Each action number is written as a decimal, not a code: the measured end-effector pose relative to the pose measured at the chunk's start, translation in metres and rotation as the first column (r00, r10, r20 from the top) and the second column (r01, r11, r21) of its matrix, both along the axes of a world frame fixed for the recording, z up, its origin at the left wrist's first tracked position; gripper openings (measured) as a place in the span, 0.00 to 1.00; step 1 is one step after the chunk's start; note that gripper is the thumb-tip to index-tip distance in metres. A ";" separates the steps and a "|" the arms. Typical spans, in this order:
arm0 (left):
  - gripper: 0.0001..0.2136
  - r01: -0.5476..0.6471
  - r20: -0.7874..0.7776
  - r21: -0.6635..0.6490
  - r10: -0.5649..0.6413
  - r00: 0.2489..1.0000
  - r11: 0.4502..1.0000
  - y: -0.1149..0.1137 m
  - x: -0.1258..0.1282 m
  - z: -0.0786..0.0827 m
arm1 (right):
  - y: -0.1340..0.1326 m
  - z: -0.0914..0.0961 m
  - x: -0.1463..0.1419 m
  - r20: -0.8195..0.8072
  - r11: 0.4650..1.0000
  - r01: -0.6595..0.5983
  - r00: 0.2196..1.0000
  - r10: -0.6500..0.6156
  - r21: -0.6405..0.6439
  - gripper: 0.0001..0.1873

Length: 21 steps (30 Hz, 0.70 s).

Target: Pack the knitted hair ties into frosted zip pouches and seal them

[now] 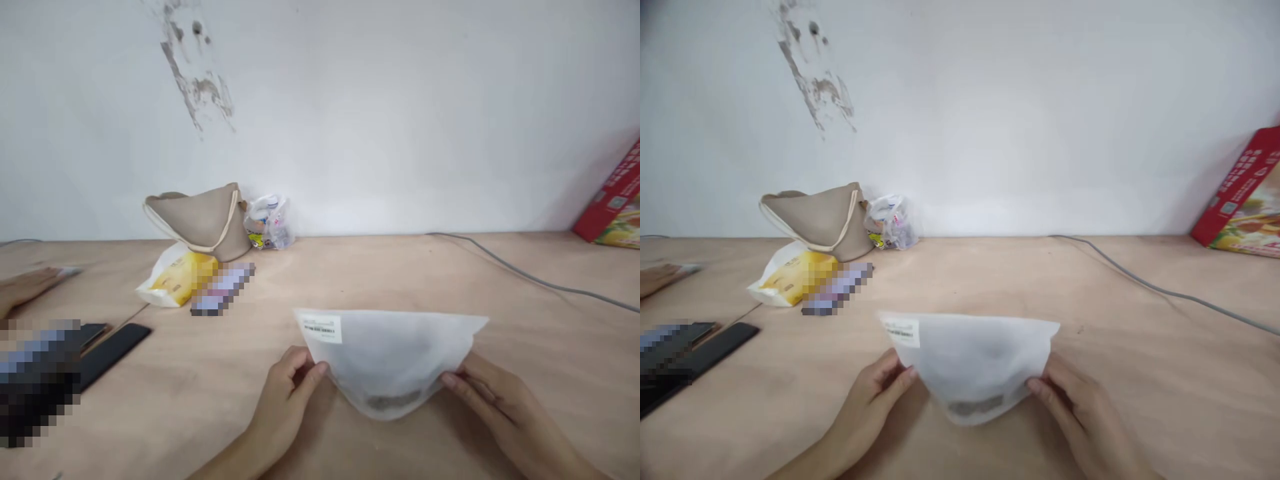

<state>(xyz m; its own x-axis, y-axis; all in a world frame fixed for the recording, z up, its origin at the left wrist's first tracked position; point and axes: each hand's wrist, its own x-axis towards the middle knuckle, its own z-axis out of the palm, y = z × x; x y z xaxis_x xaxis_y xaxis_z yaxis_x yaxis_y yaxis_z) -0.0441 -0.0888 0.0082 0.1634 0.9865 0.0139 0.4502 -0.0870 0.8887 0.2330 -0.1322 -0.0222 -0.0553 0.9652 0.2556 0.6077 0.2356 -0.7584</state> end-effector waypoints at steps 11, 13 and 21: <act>0.08 -0.147 0.242 0.076 0.124 0.962 0.986 0.020 0.013 0.018 | 0.024 0.015 -0.004 -0.268 0.989 0.094 0.956 -0.123 -0.117 0.16; 0.08 -0.156 0.271 0.081 0.129 0.954 0.985 0.028 0.016 0.019 | 0.031 0.016 -0.004 -0.326 0.989 0.095 0.937 -0.129 -0.117 0.15; 0.10 -0.181 0.501 -0.071 0.192 0.844 0.981 0.074 0.029 0.011 | 0.079 0.012 -0.005 -0.529 0.970 0.168 0.815 -0.236 -0.174 0.14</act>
<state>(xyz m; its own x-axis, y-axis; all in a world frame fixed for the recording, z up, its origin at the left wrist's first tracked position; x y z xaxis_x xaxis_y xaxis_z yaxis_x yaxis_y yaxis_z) -0.0150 -0.0144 0.0194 -0.0480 0.9986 0.0242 -0.0533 -0.0268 0.9982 0.2283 -0.0532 -0.0106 0.2586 0.9632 0.0732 0.1141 0.0448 -0.9925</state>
